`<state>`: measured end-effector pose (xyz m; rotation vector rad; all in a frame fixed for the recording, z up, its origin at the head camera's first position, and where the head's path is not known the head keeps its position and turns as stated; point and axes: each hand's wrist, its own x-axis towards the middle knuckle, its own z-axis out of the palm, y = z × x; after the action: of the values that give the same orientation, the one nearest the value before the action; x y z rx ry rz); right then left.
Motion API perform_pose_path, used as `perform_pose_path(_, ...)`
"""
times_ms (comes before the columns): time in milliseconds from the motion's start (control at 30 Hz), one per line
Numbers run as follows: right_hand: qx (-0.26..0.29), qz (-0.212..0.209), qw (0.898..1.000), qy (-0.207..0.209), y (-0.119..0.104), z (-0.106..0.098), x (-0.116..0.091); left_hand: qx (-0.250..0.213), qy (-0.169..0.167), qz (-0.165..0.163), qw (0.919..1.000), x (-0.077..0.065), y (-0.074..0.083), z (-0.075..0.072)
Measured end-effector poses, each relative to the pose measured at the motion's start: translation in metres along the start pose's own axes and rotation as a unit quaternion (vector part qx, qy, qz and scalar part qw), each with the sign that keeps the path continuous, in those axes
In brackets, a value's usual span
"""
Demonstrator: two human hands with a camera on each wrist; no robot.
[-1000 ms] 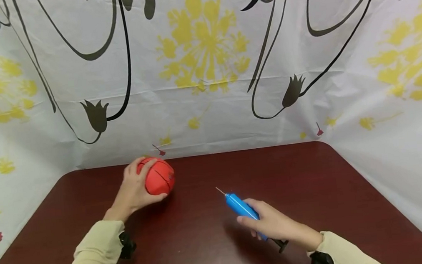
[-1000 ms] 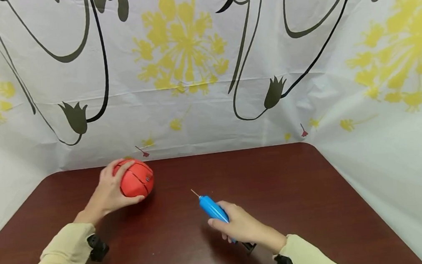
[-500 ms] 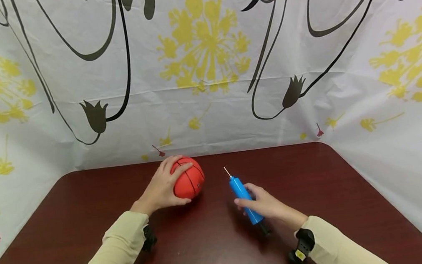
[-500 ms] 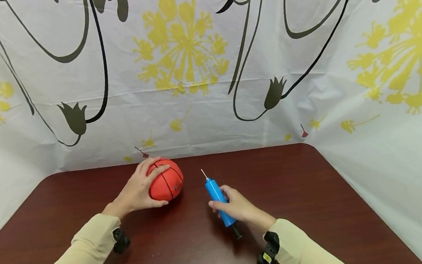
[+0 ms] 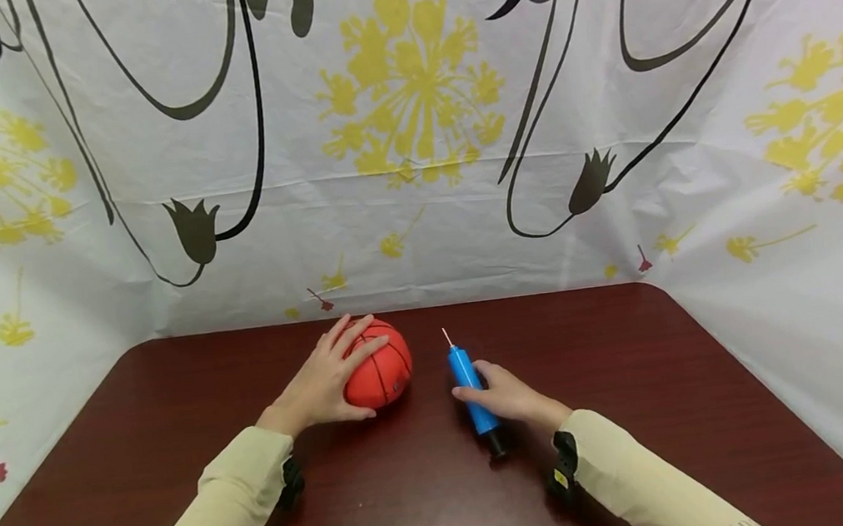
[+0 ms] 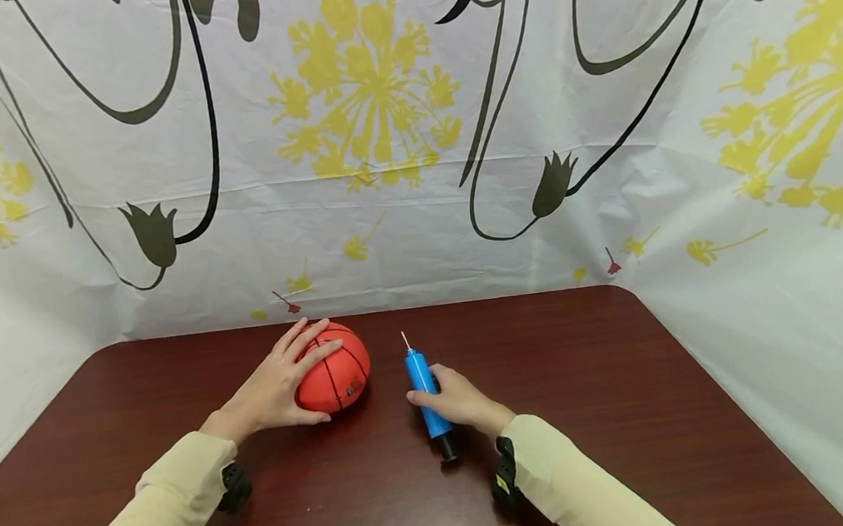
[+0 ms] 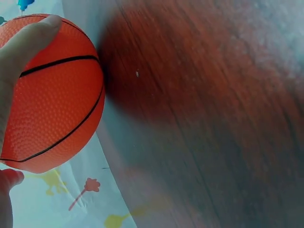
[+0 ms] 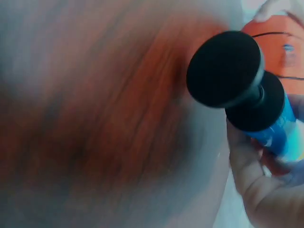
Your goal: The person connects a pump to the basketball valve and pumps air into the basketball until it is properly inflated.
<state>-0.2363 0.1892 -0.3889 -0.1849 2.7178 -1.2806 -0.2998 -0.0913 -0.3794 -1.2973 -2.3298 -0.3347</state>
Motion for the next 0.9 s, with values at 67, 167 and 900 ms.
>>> perform_pose_path(67,-0.022,-0.015,1.000,-0.006,0.000,0.002,0.004,-0.009,0.003,-0.007,0.9999,-0.002,0.001,-0.001)
perform_pose_path(167,-0.050,-0.021,0.998,-0.013,0.000,0.004,0.009,-0.025,0.010,-0.014,0.9995,-0.004,0.002,-0.003)
perform_pose_path(900,-0.098,-0.002,0.995,0.002,0.000,0.009,0.019,-0.064,0.037,-0.016,0.9971,-0.001,0.018,-0.005)
